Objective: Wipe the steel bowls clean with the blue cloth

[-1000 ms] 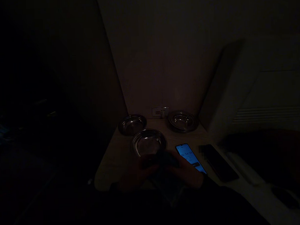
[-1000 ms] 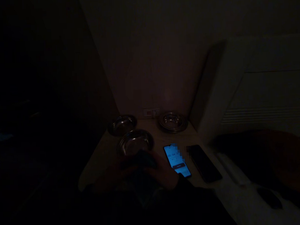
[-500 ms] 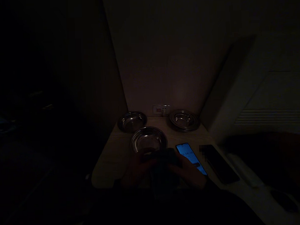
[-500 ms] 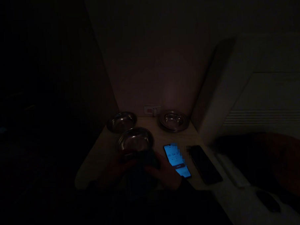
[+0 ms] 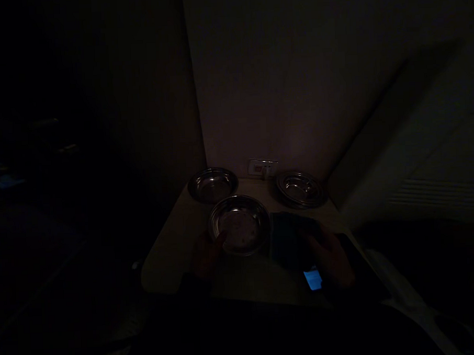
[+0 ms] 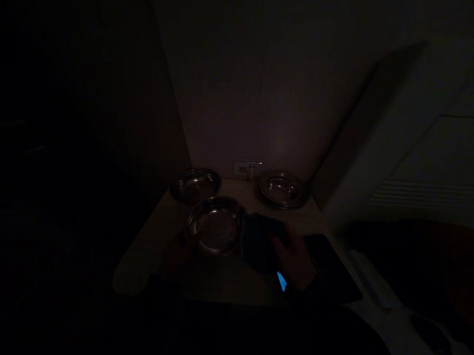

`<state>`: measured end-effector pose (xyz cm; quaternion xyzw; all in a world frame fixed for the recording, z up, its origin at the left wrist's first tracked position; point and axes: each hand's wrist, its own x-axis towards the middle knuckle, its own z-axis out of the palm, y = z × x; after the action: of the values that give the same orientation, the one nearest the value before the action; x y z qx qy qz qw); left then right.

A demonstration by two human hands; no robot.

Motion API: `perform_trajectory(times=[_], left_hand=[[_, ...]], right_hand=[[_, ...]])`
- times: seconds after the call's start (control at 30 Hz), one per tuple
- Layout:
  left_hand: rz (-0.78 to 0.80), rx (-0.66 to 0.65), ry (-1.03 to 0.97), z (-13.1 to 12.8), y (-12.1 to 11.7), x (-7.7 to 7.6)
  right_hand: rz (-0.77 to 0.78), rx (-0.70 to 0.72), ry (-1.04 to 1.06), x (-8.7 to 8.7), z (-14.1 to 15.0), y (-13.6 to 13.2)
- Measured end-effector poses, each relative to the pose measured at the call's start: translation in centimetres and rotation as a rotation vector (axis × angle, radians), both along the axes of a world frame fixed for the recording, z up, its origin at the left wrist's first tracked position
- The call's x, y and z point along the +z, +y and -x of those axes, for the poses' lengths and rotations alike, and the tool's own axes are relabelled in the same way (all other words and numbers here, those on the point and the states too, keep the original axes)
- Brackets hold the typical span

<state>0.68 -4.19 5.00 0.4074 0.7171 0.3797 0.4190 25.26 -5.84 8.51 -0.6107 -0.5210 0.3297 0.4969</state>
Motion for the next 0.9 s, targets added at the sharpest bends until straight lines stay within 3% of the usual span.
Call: perform_trajectory(times=[0.17,0.27,0.33,0.43,0.53,0.73,0.9], left_hand=[[-0.140,0.063,-0.015,-0.8,0.6,-0.7],[-0.355,0.062,-0.140,-1.4,1.0,-1.1],[-0.447,0.034,-0.218,-1.7,1.4,-1.6],[-0.478,0.004,-0.278,-1.8,2.0,-2.2],[-0.504,0.004,-0.320,-1.8,2.3,-2.5],[-0.608,-0.014,-0.271,-2.2,2.1,-2.5],[-0.547,0.066,-0.128,-1.9,2.3,-4.0]], right_hand=[[-0.327,0.065,-0.486,0.4,-0.7,0.2],[-0.562,0.163,-0.803,-1.2,0.0,0.8],[-0.625,0.285,-0.973,-2.9,1.3,1.1],[-0.558,0.439,-1.109,-5.4,3.2,0.8],[-0.484,0.508,-1.110,-6.8,4.3,-0.1],[-0.403,0.571,-1.054,-6.5,5.1,-0.9],[-0.361,0.633,-0.957,-6.7,6.3,-0.9]])
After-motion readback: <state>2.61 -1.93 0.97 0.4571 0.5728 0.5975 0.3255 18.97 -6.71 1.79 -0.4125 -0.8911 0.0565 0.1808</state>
